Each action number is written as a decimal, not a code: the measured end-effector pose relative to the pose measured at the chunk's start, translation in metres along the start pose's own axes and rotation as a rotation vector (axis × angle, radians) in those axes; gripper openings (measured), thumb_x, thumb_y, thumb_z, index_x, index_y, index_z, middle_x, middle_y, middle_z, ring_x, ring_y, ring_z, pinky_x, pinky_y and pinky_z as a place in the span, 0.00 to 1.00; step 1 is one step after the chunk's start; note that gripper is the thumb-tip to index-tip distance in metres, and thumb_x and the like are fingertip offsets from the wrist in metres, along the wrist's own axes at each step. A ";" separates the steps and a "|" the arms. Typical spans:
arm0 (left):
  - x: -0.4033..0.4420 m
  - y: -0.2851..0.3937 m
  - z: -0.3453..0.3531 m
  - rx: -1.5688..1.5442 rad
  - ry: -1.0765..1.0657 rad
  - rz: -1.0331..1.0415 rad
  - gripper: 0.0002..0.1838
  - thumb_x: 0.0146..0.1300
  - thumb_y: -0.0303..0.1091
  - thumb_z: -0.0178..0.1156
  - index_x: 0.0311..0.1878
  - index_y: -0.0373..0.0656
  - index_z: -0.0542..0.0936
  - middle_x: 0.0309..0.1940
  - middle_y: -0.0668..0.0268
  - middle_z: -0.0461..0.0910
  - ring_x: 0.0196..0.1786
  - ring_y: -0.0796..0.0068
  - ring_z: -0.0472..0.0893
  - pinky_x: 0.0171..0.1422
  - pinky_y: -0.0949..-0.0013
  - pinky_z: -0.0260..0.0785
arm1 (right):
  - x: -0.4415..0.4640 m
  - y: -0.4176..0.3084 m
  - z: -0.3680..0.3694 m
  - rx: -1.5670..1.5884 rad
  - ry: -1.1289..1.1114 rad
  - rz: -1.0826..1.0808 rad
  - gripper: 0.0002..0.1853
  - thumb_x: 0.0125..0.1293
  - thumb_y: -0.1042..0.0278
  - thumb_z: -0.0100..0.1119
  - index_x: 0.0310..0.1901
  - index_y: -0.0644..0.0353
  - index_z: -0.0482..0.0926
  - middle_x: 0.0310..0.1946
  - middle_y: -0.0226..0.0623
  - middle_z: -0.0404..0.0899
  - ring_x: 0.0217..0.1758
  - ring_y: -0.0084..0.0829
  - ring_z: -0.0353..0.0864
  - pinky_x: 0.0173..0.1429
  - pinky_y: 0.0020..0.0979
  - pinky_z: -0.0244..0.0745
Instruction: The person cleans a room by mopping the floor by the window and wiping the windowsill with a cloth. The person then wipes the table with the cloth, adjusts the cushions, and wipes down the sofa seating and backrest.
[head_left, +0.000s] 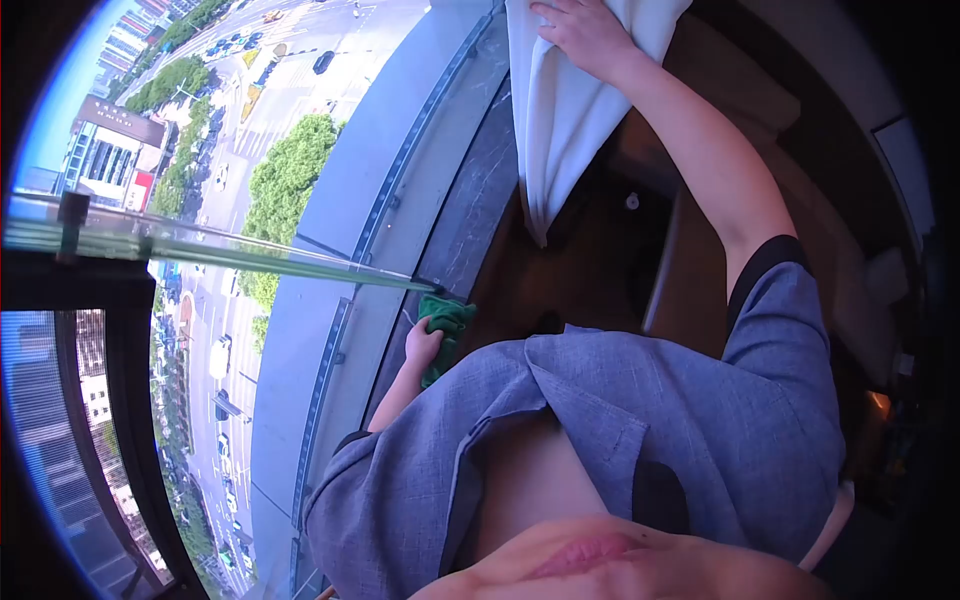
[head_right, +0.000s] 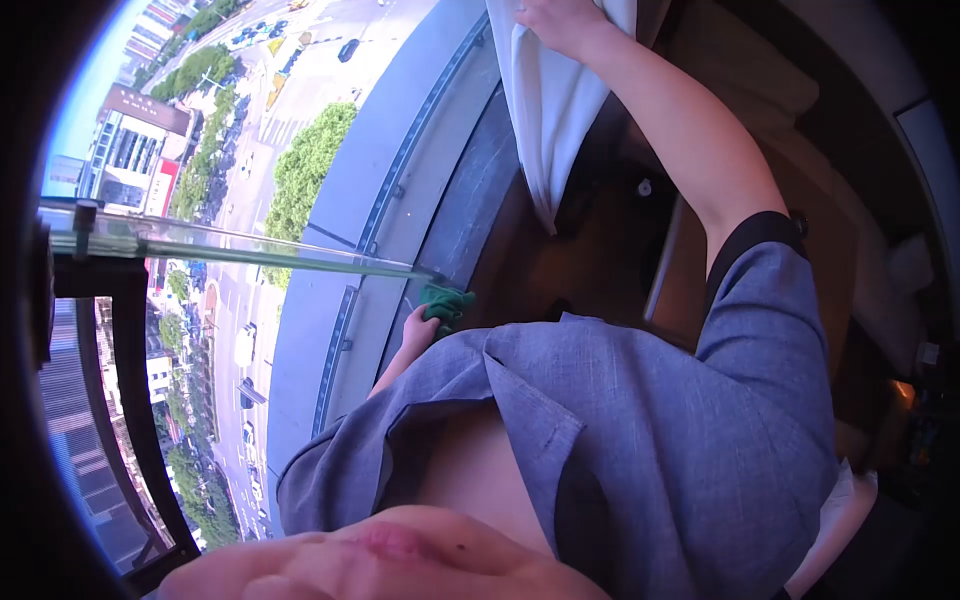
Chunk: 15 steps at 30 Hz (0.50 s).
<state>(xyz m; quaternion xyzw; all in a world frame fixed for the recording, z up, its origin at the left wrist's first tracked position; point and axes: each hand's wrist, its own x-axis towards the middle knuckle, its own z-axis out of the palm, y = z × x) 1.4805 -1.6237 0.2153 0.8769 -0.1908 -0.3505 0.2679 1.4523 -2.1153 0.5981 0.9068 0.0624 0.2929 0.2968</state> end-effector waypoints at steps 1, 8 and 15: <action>0.003 0.006 0.002 -0.227 -0.028 0.002 0.25 0.51 0.33 0.56 0.57 0.51 0.72 0.41 0.58 0.79 0.46 0.62 0.79 0.52 0.65 0.70 | 0.001 0.013 0.012 0.038 0.067 0.001 0.10 0.48 0.71 0.49 0.29 0.60 0.80 0.39 0.37 0.77 0.56 0.36 0.68 0.68 0.48 0.53; 0.024 0.202 -0.005 -1.378 -0.141 -0.145 0.21 0.67 0.31 0.47 0.62 0.54 0.62 0.56 0.63 0.70 0.53 0.63 0.74 0.55 0.54 0.69 | -0.007 0.099 0.054 -0.051 0.014 0.044 0.08 0.47 0.71 0.51 0.26 0.59 0.80 0.35 0.35 0.77 0.54 0.37 0.68 0.67 0.46 0.54; 0.214 0.334 -0.005 -1.681 -0.474 -0.052 0.22 0.69 0.46 0.40 0.61 0.45 0.65 0.58 0.61 0.68 0.61 0.59 0.68 0.66 0.49 0.56 | -0.020 0.181 0.087 -0.033 -0.005 0.041 0.06 0.48 0.71 0.51 0.25 0.59 0.79 0.38 0.35 0.78 0.57 0.36 0.69 0.66 0.47 0.54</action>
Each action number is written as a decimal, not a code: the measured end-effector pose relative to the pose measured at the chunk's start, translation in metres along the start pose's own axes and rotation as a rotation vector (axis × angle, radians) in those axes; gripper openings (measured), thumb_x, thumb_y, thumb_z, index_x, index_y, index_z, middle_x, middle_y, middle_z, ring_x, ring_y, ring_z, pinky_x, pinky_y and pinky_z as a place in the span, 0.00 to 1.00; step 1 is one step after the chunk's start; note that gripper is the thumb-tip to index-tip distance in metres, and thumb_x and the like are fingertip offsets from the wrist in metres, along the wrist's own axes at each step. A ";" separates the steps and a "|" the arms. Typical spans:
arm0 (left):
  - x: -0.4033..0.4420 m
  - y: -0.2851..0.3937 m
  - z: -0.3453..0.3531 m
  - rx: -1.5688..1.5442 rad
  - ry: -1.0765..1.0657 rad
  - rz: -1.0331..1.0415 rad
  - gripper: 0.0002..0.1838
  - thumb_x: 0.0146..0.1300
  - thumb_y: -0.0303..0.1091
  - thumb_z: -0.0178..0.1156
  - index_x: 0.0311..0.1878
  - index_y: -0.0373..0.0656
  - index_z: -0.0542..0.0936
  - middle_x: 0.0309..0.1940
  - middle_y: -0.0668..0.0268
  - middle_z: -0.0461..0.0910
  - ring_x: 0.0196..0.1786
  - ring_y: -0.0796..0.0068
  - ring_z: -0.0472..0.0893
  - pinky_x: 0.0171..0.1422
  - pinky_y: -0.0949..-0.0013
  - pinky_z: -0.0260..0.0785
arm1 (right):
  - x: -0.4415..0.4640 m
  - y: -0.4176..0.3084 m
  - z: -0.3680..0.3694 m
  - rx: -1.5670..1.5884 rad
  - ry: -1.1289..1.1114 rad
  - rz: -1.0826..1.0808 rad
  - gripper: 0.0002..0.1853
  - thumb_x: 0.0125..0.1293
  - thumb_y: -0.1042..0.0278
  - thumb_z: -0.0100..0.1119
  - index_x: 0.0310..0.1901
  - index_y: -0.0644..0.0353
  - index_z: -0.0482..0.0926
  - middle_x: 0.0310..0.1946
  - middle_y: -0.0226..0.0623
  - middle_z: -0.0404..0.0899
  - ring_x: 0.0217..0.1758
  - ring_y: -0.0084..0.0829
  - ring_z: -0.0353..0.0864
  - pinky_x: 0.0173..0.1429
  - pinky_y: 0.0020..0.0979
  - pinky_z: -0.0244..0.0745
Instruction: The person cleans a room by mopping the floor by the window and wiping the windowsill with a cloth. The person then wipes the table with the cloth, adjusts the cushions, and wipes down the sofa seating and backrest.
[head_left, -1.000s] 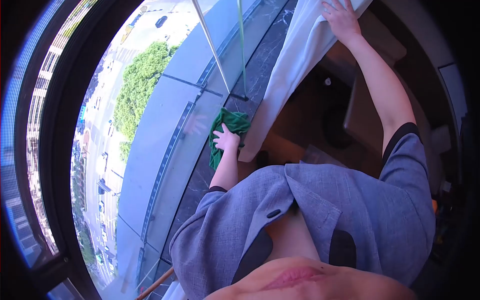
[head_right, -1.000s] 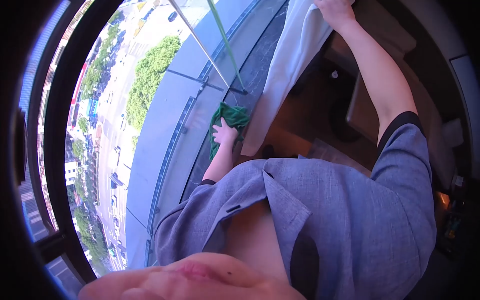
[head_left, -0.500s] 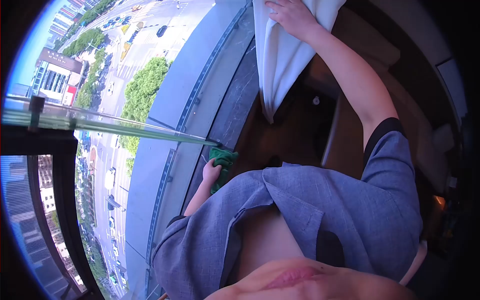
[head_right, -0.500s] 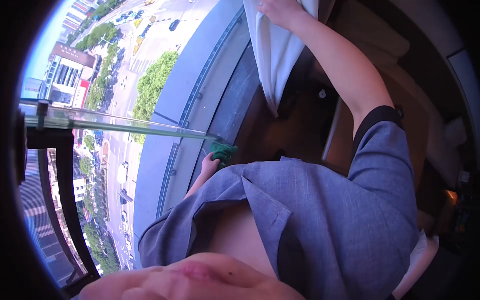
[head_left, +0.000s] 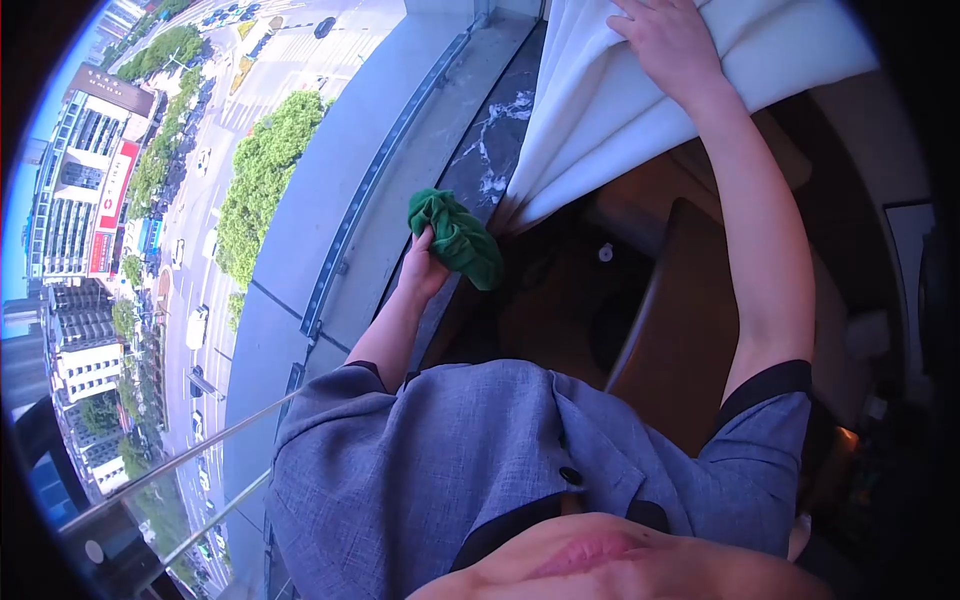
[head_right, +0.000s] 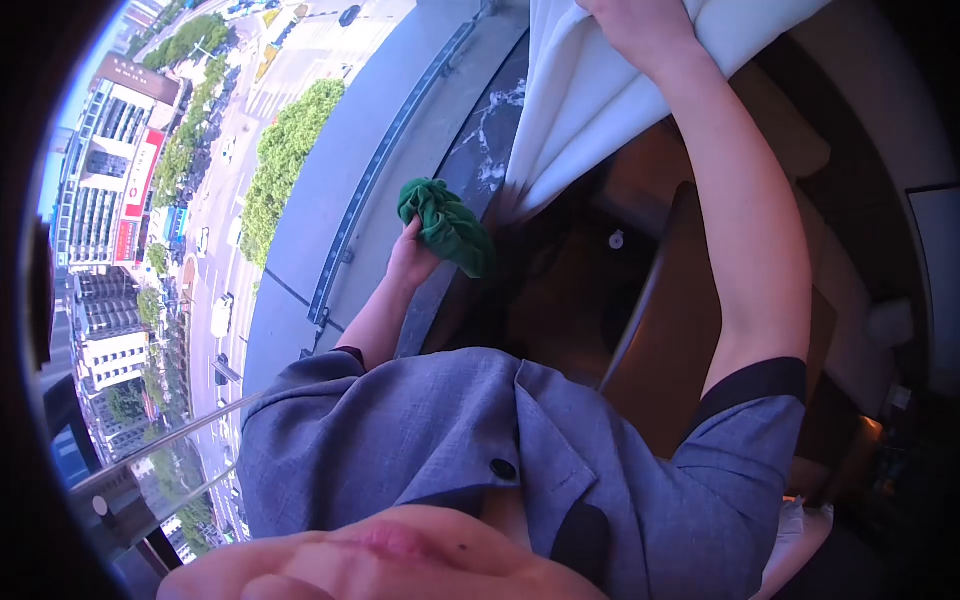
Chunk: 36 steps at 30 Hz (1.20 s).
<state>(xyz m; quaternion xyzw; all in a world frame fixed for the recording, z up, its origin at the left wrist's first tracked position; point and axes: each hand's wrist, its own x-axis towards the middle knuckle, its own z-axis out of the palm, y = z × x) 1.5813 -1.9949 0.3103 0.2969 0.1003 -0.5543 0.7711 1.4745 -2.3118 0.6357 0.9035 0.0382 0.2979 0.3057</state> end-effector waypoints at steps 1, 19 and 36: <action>0.045 0.010 0.028 -0.022 -0.008 -0.021 0.23 0.70 0.48 0.38 0.60 0.44 0.65 0.58 0.60 0.68 0.61 0.59 0.67 0.67 0.48 0.55 | 0.002 0.016 0.004 0.009 -0.023 0.024 0.06 0.48 0.71 0.51 0.25 0.59 0.78 0.39 0.34 0.78 0.57 0.36 0.69 0.66 0.48 0.53; 0.552 0.053 0.290 1.924 0.002 0.879 0.29 0.59 0.41 0.52 0.65 0.52 0.61 0.65 0.48 0.54 0.65 0.48 0.60 0.61 0.48 0.58 | 0.004 0.205 0.083 -0.284 -0.691 0.215 0.25 0.46 0.85 0.49 0.47 0.50 0.76 0.59 0.23 0.70 0.63 0.40 0.64 0.68 0.51 0.48; 0.380 0.081 0.153 2.565 -0.266 0.259 0.20 0.43 0.39 0.64 0.43 0.56 0.74 0.41 0.59 0.71 0.47 0.55 0.75 0.48 0.54 0.69 | 0.007 0.173 0.104 -0.144 -0.363 0.294 0.04 0.45 0.74 0.55 0.25 0.55 0.78 0.44 0.33 0.78 0.60 0.38 0.67 0.67 0.55 0.48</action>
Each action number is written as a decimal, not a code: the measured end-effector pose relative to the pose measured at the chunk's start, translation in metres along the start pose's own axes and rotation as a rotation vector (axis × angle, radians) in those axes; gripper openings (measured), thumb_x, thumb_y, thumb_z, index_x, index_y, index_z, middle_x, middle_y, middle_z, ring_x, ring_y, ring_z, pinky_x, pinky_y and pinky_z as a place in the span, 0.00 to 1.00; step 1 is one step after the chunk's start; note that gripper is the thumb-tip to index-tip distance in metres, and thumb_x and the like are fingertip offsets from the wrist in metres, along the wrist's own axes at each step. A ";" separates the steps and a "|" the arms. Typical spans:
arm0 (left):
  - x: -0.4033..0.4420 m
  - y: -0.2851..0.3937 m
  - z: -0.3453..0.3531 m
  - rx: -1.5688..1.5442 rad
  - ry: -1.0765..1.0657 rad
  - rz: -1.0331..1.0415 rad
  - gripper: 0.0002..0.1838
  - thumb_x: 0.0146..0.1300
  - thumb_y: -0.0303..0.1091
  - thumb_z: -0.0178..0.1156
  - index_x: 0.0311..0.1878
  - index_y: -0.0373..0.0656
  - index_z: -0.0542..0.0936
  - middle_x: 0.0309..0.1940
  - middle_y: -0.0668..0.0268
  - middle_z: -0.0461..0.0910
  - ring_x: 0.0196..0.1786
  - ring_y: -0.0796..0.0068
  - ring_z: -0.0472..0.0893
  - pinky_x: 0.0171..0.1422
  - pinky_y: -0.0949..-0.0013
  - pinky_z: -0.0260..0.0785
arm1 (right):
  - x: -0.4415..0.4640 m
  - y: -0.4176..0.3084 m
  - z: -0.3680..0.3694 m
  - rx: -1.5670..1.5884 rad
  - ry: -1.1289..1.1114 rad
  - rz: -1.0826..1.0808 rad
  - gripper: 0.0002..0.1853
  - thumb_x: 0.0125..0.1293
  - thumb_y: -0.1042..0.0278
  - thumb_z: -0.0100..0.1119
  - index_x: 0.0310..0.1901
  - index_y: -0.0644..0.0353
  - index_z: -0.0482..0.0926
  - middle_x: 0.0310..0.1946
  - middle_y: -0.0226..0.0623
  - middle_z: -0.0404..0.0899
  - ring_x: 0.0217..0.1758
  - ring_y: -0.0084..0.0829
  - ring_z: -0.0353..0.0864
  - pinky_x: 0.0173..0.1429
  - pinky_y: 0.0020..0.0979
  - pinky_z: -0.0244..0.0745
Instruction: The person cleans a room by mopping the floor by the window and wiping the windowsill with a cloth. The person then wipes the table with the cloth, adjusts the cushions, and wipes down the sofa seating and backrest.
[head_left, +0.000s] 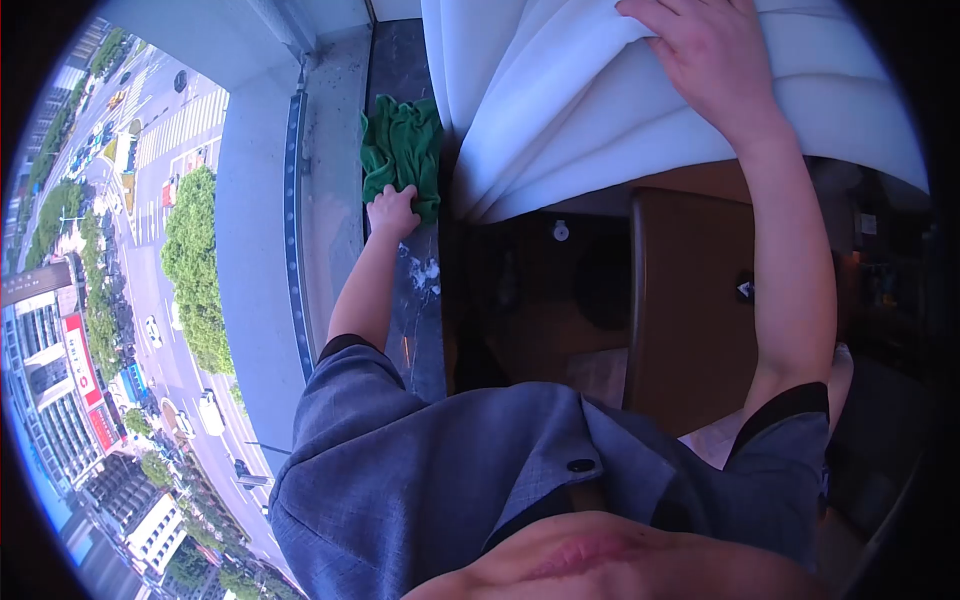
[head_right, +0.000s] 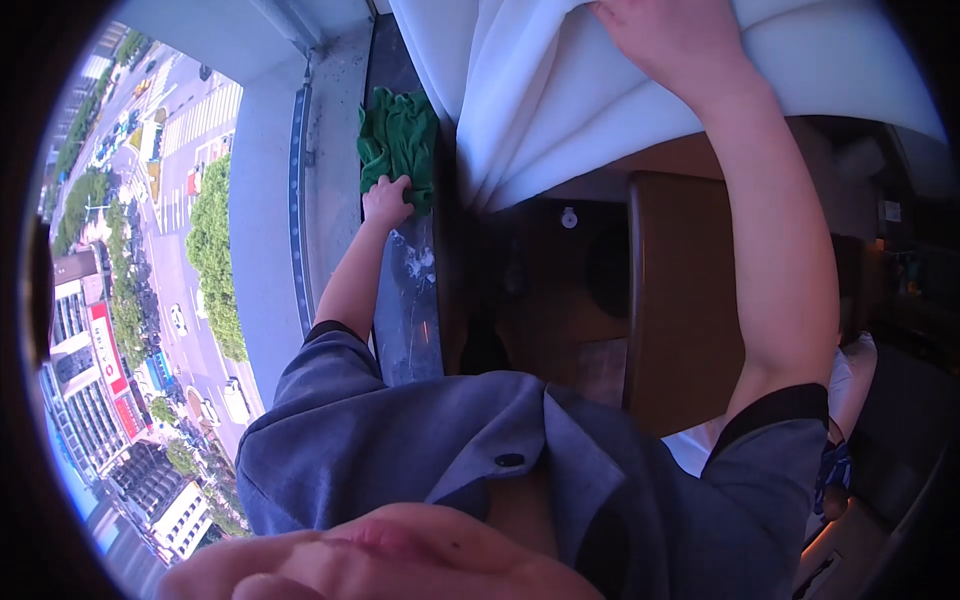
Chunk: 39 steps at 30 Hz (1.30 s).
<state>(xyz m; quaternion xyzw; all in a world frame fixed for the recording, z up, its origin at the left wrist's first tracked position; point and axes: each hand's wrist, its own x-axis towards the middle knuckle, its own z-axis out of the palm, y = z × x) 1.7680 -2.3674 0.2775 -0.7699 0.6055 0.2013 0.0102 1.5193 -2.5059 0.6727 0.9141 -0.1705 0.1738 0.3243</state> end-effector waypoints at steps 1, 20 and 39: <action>-0.043 -0.001 0.010 0.007 -0.010 -0.020 0.18 0.43 0.38 0.63 0.42 0.55 0.74 0.40 0.58 0.71 0.46 0.55 0.75 0.47 0.54 0.69 | -0.005 -0.009 -0.007 0.047 0.026 -0.020 0.04 0.45 0.74 0.54 0.25 0.55 0.78 0.42 0.33 0.78 0.59 0.37 0.67 0.67 0.54 0.49; -0.361 0.024 0.064 -1.467 -0.286 -0.372 0.09 0.47 0.25 0.53 0.34 0.40 0.76 0.29 0.68 0.77 0.31 0.77 0.76 0.38 0.75 0.68 | -0.347 -0.190 -0.153 1.197 -0.427 0.661 0.12 0.59 0.66 0.56 0.44 0.58 0.77 0.38 0.34 0.79 0.43 0.34 0.78 0.49 0.34 0.72; -0.020 0.318 -0.156 -1.909 -0.481 0.108 0.29 0.53 0.21 0.58 0.59 0.43 0.61 0.46 0.61 0.74 0.47 0.69 0.77 0.51 0.67 0.71 | -0.229 -0.093 0.021 0.899 -0.548 0.995 0.28 0.50 0.58 0.62 0.54 0.55 0.69 0.55 0.45 0.67 0.60 0.45 0.66 0.60 0.47 0.62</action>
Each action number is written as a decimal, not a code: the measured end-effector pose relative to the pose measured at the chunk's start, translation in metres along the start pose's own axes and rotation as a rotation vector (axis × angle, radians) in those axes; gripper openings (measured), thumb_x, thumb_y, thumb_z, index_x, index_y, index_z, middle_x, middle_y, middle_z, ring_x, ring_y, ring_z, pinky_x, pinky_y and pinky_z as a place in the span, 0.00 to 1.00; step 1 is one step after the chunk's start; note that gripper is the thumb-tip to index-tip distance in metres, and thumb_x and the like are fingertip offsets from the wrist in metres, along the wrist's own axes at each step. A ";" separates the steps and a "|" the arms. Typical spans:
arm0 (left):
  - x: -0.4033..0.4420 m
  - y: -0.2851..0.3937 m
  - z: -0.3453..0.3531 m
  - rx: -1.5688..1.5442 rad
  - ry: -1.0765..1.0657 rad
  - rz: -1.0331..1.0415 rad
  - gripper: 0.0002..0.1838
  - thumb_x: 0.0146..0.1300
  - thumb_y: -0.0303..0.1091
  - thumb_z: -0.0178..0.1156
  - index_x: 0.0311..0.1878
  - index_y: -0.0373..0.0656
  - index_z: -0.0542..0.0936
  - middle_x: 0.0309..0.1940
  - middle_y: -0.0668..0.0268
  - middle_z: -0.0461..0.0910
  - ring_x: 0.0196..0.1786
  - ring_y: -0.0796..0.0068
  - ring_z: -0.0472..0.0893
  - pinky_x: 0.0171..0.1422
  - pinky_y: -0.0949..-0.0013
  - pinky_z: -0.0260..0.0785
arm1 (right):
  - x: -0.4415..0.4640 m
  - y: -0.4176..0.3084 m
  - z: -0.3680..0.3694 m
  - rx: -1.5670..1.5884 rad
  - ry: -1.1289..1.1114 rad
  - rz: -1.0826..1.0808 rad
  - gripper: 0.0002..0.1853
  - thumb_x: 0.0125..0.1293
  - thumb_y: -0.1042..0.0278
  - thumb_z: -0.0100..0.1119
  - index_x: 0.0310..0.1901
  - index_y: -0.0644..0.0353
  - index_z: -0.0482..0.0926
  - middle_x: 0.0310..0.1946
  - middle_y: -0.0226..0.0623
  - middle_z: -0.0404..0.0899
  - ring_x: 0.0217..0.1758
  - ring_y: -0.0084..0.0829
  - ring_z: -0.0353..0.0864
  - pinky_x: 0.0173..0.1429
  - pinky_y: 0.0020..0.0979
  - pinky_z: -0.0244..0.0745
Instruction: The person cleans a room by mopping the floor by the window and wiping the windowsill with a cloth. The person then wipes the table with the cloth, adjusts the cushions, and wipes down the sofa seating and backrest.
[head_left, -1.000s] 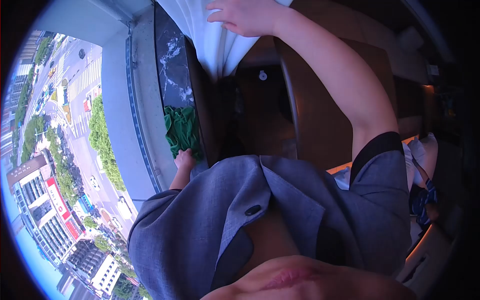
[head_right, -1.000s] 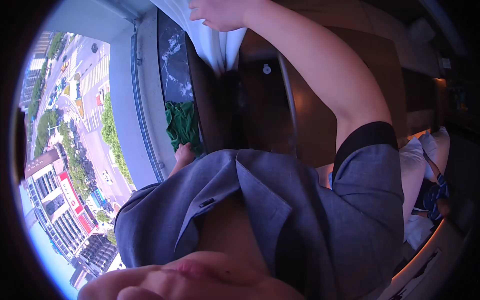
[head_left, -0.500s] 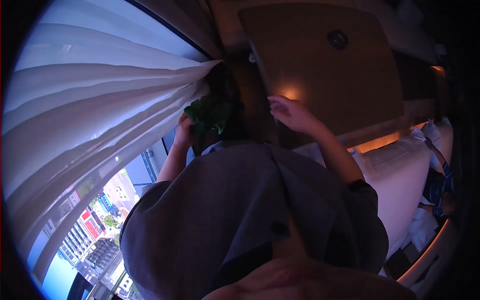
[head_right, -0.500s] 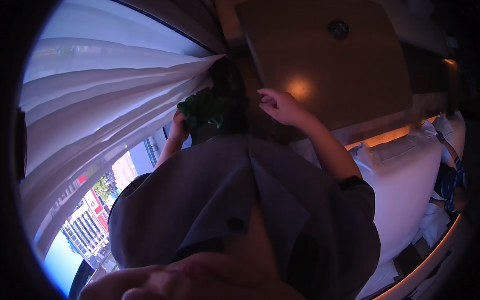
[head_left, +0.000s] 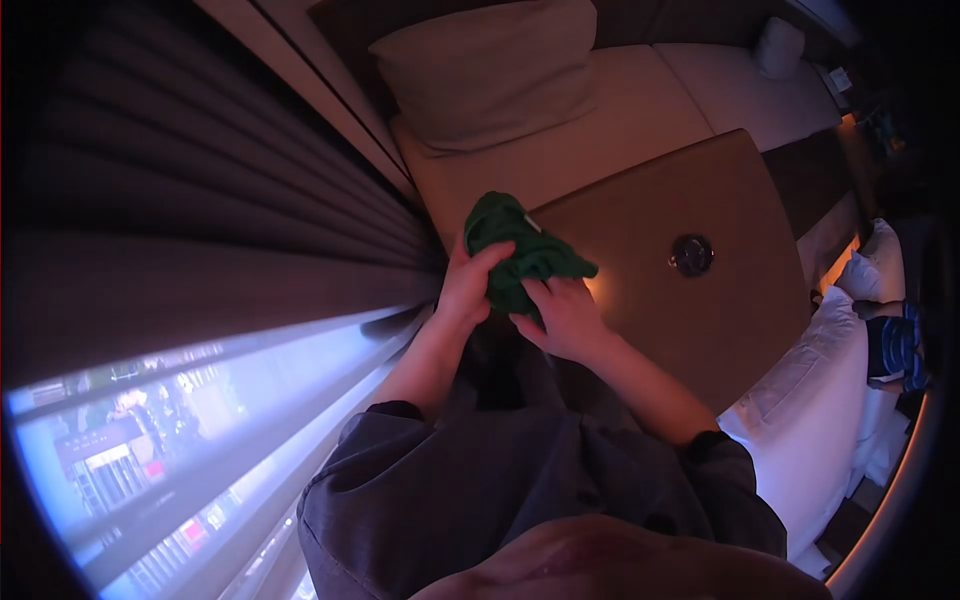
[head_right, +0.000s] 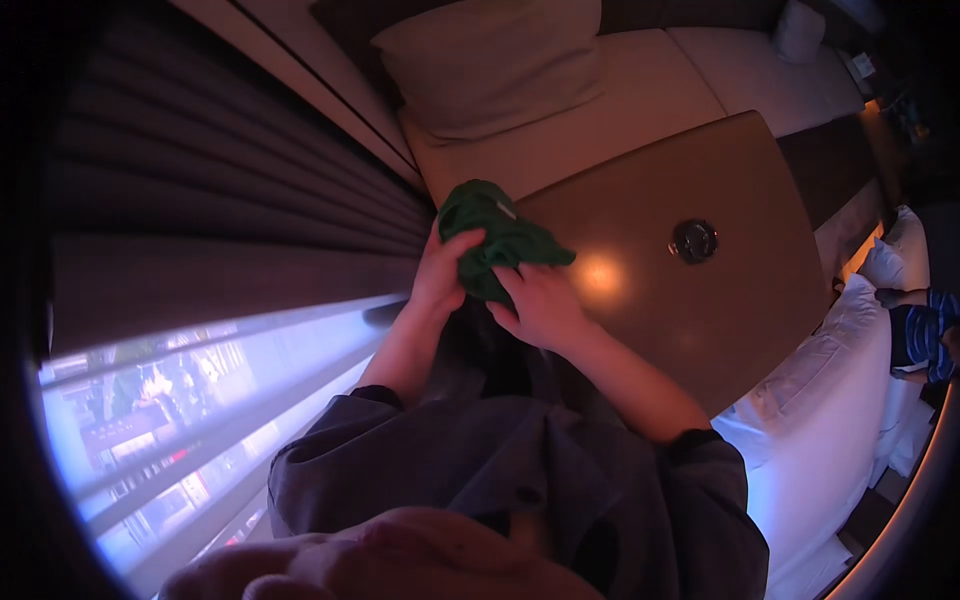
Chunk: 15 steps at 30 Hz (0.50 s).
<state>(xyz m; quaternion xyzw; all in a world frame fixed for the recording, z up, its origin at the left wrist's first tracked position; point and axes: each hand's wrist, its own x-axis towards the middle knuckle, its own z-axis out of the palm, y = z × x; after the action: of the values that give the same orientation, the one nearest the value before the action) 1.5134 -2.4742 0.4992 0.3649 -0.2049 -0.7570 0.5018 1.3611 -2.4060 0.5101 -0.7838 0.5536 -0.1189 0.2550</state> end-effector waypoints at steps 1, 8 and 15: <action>0.027 0.013 0.008 0.030 0.013 0.066 0.29 0.53 0.21 0.58 0.59 0.43 0.61 0.46 0.61 0.74 0.46 0.69 0.77 0.50 0.67 0.72 | 0.007 0.010 0.000 -0.112 0.052 -0.035 0.29 0.50 0.58 0.62 0.55 0.54 0.68 0.57 0.45 0.65 0.62 0.44 0.63 0.61 0.48 0.60; 0.278 0.125 0.086 1.143 -0.159 1.221 0.25 0.51 0.25 0.58 0.55 0.44 0.66 0.46 0.58 0.76 0.49 0.61 0.77 0.52 0.61 0.70 | 0.028 0.053 0.070 -0.203 -0.073 -0.189 0.29 0.49 0.56 0.61 0.55 0.53 0.70 0.64 0.42 0.58 0.70 0.40 0.52 0.68 0.53 0.47; 0.379 0.204 0.134 2.110 0.032 1.214 0.26 0.48 0.22 0.57 0.54 0.48 0.72 0.44 0.54 0.73 0.50 0.52 0.72 0.53 0.55 0.64 | 0.034 0.070 0.078 -0.138 -0.105 -0.226 0.23 0.49 0.60 0.58 0.50 0.53 0.75 0.65 0.36 0.58 0.70 0.36 0.52 0.68 0.50 0.49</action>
<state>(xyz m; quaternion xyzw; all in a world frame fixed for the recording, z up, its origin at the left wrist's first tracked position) 1.4490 -2.9106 0.5924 0.4479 -0.8509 0.1436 0.2338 1.3538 -2.4341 0.4038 -0.8619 0.4548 -0.0672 0.2141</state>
